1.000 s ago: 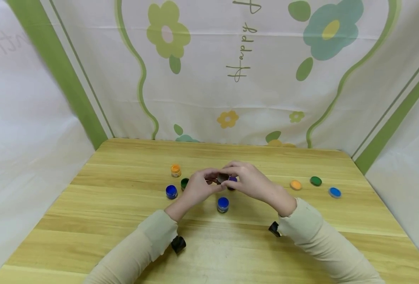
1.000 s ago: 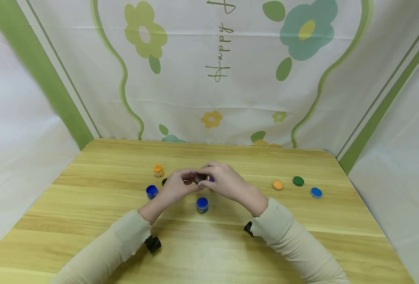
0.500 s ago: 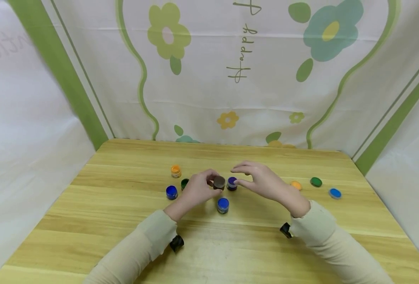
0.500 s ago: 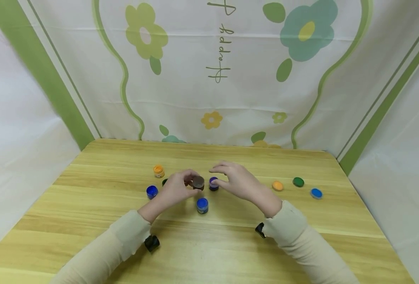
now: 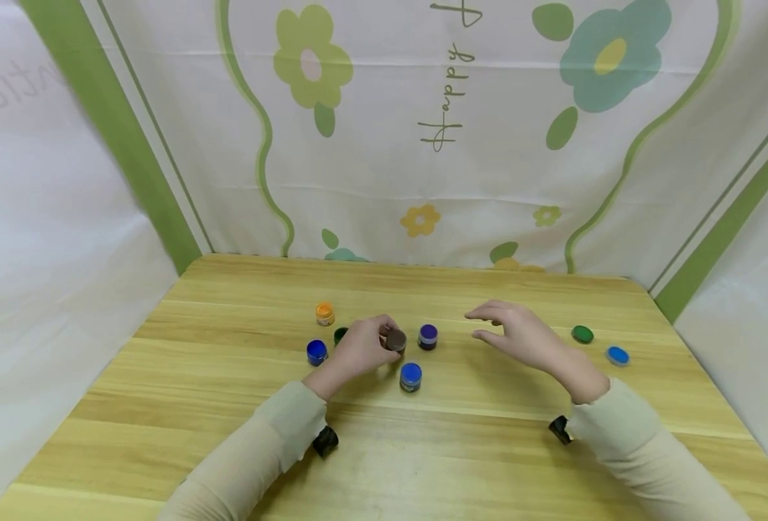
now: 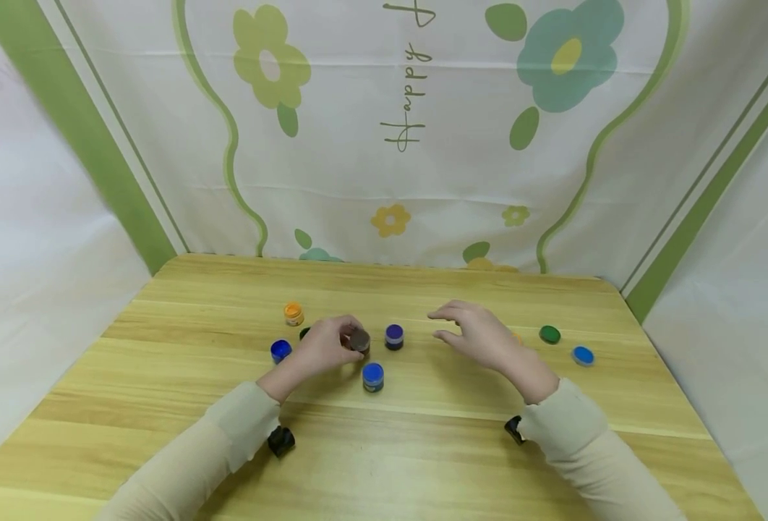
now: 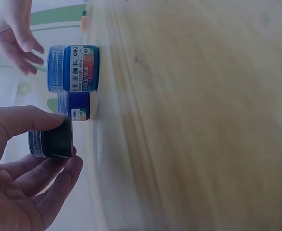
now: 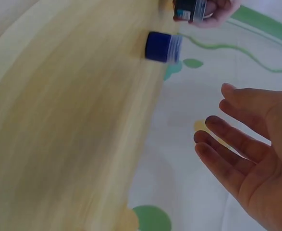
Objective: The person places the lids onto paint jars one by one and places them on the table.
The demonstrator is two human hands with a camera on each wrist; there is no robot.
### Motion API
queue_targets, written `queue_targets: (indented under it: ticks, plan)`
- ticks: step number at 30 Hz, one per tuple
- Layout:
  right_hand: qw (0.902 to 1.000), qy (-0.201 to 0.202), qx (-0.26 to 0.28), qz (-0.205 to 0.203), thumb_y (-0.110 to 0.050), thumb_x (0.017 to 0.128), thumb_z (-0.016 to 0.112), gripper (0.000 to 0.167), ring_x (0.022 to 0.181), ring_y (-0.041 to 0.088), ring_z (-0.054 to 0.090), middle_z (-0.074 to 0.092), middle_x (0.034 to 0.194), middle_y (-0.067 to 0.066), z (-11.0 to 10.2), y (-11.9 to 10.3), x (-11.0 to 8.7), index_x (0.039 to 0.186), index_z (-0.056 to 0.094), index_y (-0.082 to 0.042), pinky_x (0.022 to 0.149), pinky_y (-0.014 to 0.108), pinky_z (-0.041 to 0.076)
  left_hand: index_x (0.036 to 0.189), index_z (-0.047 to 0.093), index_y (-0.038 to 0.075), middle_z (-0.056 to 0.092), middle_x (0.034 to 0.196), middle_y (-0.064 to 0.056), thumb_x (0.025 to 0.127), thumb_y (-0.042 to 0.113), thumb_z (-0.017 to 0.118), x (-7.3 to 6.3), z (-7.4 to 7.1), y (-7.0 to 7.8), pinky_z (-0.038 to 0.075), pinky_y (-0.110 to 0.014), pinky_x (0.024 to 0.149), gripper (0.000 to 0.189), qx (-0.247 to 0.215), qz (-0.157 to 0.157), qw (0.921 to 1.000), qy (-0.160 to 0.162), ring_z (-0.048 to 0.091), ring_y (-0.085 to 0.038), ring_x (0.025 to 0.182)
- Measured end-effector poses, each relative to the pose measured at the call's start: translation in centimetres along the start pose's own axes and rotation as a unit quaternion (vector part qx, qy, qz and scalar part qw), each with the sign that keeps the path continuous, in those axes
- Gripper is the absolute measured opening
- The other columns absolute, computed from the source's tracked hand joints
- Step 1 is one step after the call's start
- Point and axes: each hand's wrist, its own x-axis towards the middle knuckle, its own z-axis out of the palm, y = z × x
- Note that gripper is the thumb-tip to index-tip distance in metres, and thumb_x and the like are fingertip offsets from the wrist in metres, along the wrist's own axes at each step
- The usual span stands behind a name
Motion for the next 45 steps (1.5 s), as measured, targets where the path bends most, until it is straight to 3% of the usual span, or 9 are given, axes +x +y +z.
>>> queue_targets:
  ticks: [17,27,30,34,45]
  plan:
    - [0.9934,-0.046,-0.015,0.104,-0.004,0.094,0.072,0.030,0.104,0.042,0.066,0.067,0.121,0.025,-1.5,5.1,-2.8,0.124,0.071,0.003,0.083,0.053,0.056,0.116,0.073,0.005,0.070,0.108,-0.008,0.084,0.005,0.085,-0.3,0.1,0.3,0.058,-0.037,0.080,0.035,0.017,-0.001,0.9993,-0.033,0.067,-0.023,0.096]
    - [0.9894,-0.059,-0.027,0.130,0.001,0.090,0.071,0.029,0.104,0.049,0.064,0.066,0.119,0.031,-1.7,7.2,-3.5,0.119,0.071,0.008,0.084,0.058,0.054,0.112,0.074,0.005,0.070,0.107,-0.007,0.082,0.000,0.085,0.0,0.3,0.3,0.056,-0.039,0.084,0.033,0.021,-0.011,0.9983,-0.052,0.064,-0.022,0.097]
    - [0.9860,-0.068,-0.031,0.149,0.001,0.089,0.068,0.030,0.083,0.037,0.064,0.065,0.119,0.033,-1.8,7.4,-3.6,0.118,0.070,0.010,0.072,0.048,0.053,0.112,0.073,0.005,0.069,0.107,-0.007,0.081,0.000,0.085,0.0,0.3,0.3,0.056,-0.039,0.085,0.033,0.021,-0.019,0.9982,-0.053,0.064,-0.022,0.096]
    - [0.9824,-0.076,-0.029,0.168,0.000,0.090,0.067,0.032,0.066,0.020,0.044,0.063,0.121,0.034,-1.8,7.6,-3.6,0.120,0.069,0.011,0.063,0.038,0.039,0.112,0.073,0.006,0.070,0.107,-0.006,0.081,0.000,0.086,0.1,0.3,0.2,0.056,-0.040,0.085,0.034,0.026,-0.022,0.9981,-0.053,0.064,-0.022,0.096]
    - [0.9796,-0.089,-0.032,0.177,-0.001,0.088,0.071,0.033,0.091,0.034,0.062,0.064,0.121,0.035,-1.5,8.0,-3.4,0.119,0.070,0.011,0.076,0.046,0.051,0.134,0.064,0.009,0.066,0.126,-0.013,0.083,-0.003,0.082,-0.4,-0.5,0.9,0.057,-0.038,0.083,0.055,0.033,-0.004,0.9982,-0.051,0.066,-0.026,0.104]
